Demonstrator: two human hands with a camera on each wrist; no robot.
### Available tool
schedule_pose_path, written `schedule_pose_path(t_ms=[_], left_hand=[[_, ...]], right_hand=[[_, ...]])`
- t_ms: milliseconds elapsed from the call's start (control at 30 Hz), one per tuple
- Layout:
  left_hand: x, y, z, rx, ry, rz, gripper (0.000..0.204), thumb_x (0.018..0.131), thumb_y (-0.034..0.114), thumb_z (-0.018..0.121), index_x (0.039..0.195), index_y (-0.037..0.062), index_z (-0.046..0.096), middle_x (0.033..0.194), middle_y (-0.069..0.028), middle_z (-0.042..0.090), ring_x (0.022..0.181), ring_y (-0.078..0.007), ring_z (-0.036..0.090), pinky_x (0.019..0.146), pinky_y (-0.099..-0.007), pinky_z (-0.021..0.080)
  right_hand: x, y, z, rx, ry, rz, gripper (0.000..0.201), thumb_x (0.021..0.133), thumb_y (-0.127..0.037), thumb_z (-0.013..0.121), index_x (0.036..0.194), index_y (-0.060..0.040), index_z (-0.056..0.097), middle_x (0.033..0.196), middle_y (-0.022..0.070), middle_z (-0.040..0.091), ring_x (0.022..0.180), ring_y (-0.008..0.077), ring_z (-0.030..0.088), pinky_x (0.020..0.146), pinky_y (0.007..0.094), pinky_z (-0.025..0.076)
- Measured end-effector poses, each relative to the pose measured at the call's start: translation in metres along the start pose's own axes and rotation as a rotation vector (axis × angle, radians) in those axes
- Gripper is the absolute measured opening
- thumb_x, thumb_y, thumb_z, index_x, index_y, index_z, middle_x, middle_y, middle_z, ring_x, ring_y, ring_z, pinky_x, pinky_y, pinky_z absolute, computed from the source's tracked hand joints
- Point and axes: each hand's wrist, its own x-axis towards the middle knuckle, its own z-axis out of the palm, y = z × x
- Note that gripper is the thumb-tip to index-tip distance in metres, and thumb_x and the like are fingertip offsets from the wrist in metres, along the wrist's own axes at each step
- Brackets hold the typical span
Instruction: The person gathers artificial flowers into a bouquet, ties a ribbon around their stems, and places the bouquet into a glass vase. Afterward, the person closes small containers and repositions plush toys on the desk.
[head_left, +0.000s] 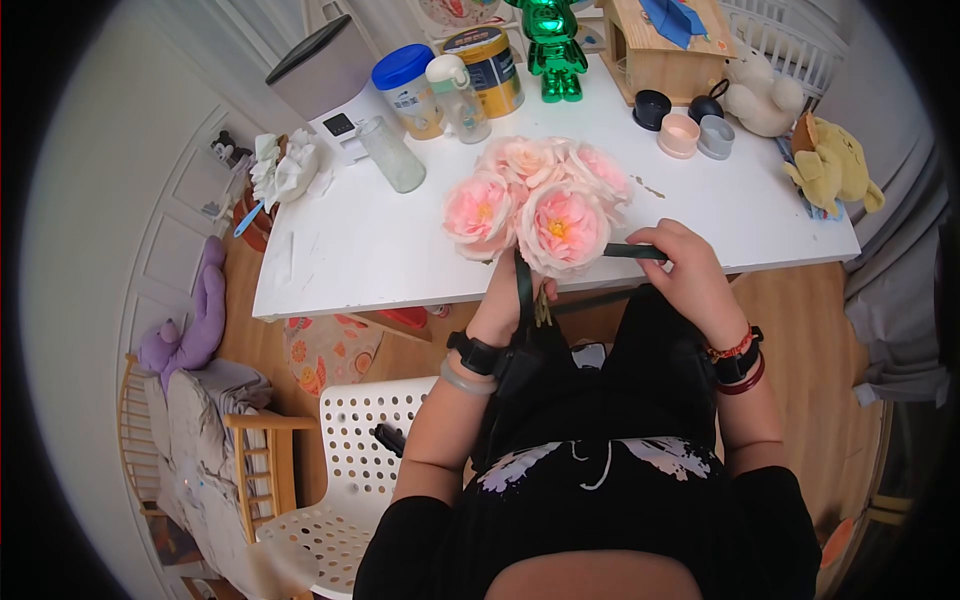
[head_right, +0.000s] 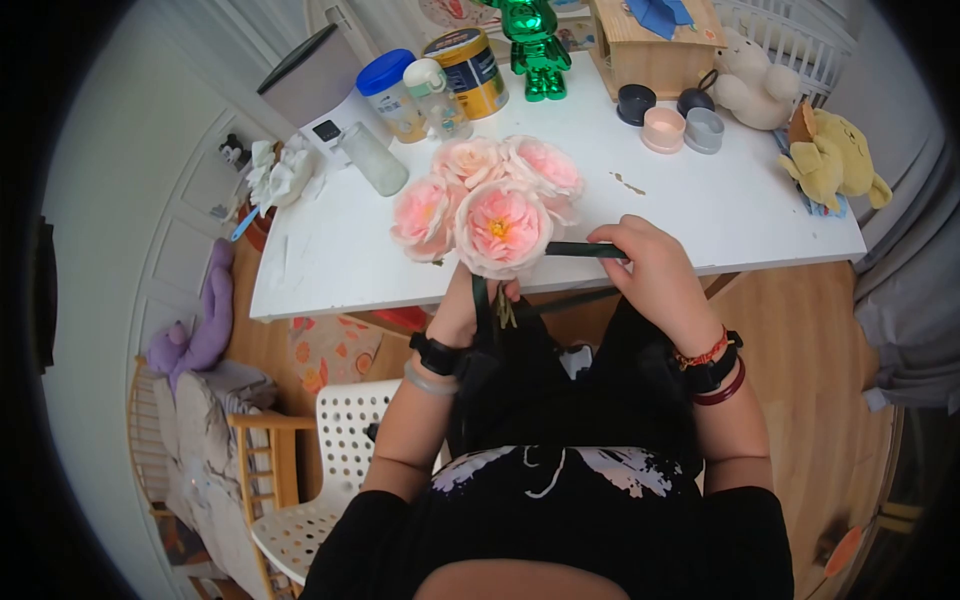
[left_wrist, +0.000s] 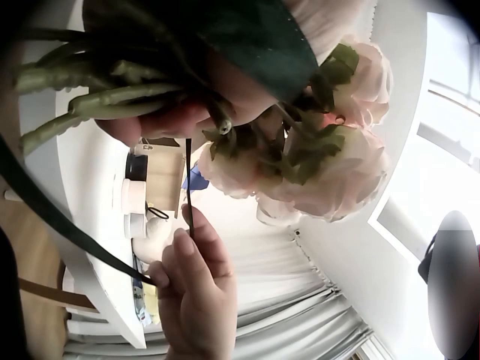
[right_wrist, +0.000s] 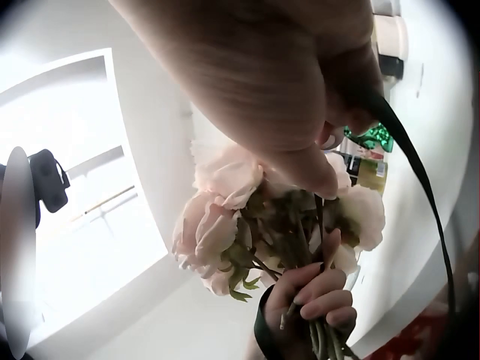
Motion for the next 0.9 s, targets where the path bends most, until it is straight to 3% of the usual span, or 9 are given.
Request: schedule_pose_path(t_ms=[133, 333, 467, 567, 633, 667, 767, 800, 900], left_hand=[[0.003, 0.008, 0.001, 0.025, 0.025, -0.040, 0.021, 0.083, 0.011, 0.056, 0.100, 0.0000, 0.050, 0.070, -0.0047, 0.054, 0.054, -0.0110, 0.052, 0.050, -0.0254, 0.045], [0.011, 0.012, 0.001, 0.272, 0.014, -0.207, 0.012, 0.079, 0.011, 0.055, 0.085, -0.0001, 0.055, 0.060, -0.0041, 0.053, 0.050, -0.0116, 0.051, 0.049, -0.0264, 0.044], [0.018, 0.012, 0.002, 0.260, -0.045, -0.248, 0.017, 0.079, 0.011, 0.055, 0.090, -0.0019, 0.056, 0.064, -0.0036, 0.055, 0.053, -0.0119, 0.052, 0.052, -0.0264, 0.045], [0.024, 0.003, 0.010, 0.458, -0.132, -0.103, 0.022, 0.079, 0.011, 0.054, 0.095, -0.0031, 0.056, 0.068, -0.0089, 0.058, 0.061, -0.0196, 0.059, 0.057, -0.0307, 0.047], [0.027, -0.011, 0.011, 0.758, -0.176, 0.185, 0.026, 0.079, 0.009, 0.052, 0.102, -0.0025, 0.056, 0.078, -0.0184, 0.062, 0.073, -0.0318, 0.063, 0.064, -0.0379, 0.048], [0.023, -0.010, 0.014, 1.003, -0.186, 0.164, 0.025, 0.080, 0.008, 0.050, 0.103, -0.0008, 0.056, 0.087, -0.0249, 0.062, 0.081, -0.0406, 0.060, 0.068, -0.0444, 0.048], [0.011, -0.008, 0.026, 1.188, -0.298, 0.194, 0.020, 0.080, 0.008, 0.050, 0.098, 0.0002, 0.055, 0.085, -0.0232, 0.063, 0.080, -0.0413, 0.060, 0.070, -0.0461, 0.048], [0.004, -0.006, 0.031, 1.203, -0.269, 0.303, 0.014, 0.079, 0.008, 0.052, 0.090, -0.0006, 0.053, 0.078, -0.0218, 0.062, 0.076, -0.0411, 0.060, 0.067, -0.0462, 0.048], [-0.004, 0.000, 0.041, 1.265, -0.311, 0.224, 0.024, 0.077, 0.008, 0.052, 0.099, -0.0004, 0.054, 0.078, -0.0226, 0.062, 0.078, -0.0404, 0.060, 0.067, -0.0460, 0.047]], right_hand=[[-0.003, -0.015, -0.016, -0.230, 0.006, -0.183, 0.022, 0.070, -0.002, 0.065, 0.092, -0.0066, 0.061, 0.074, 0.0079, 0.049, 0.069, 0.0258, 0.056, 0.059, 0.0336, 0.046], [-0.008, -0.041, -0.033, -0.521, -0.103, -0.465, 0.019, 0.068, -0.010, 0.066, 0.086, -0.0072, 0.060, 0.070, 0.0039, 0.047, 0.064, 0.0190, 0.052, 0.051, 0.0314, 0.043], [-0.011, -0.070, -0.037, -0.626, -0.188, -0.696, 0.011, 0.062, -0.013, 0.059, 0.071, -0.0072, 0.057, 0.067, 0.0012, 0.045, 0.064, 0.0158, 0.050, 0.048, 0.0267, 0.040], [-0.005, -0.091, -0.041, -0.654, -0.234, -0.777, 0.007, 0.061, -0.014, 0.059, 0.064, -0.0087, 0.056, 0.065, 0.0008, 0.043, 0.064, 0.0152, 0.050, 0.047, 0.0267, 0.039], [0.004, -0.101, -0.044, -0.674, -0.338, -0.754, 0.013, 0.063, -0.014, 0.061, 0.074, -0.0070, 0.057, 0.069, 0.0013, 0.045, 0.065, 0.0153, 0.050, 0.050, 0.0271, 0.041], [0.009, -0.103, -0.046, -0.675, -0.338, -0.754, 0.013, 0.063, -0.014, 0.061, 0.074, -0.0070, 0.057, 0.069, 0.0013, 0.045, 0.065, 0.0153, 0.050, 0.050, 0.0271, 0.041], [0.030, -0.106, -0.057, -0.735, -0.371, -0.630, 0.010, 0.065, -0.013, 0.061, 0.072, -0.0063, 0.058, 0.071, 0.0042, 0.052, 0.069, 0.0190, 0.055, 0.054, 0.0305, 0.044], [0.038, -0.105, -0.064, -0.668, -0.398, -0.644, 0.009, 0.066, -0.012, 0.061, 0.071, -0.0059, 0.058, 0.071, 0.0063, 0.054, 0.069, 0.0214, 0.057, 0.055, 0.0319, 0.045], [0.062, -0.086, -0.073, -0.444, -0.410, -0.707, 0.010, 0.067, -0.011, 0.063, 0.070, -0.0022, 0.059, 0.068, 0.0125, 0.060, 0.068, 0.0274, 0.060, 0.060, 0.0363, 0.046]])
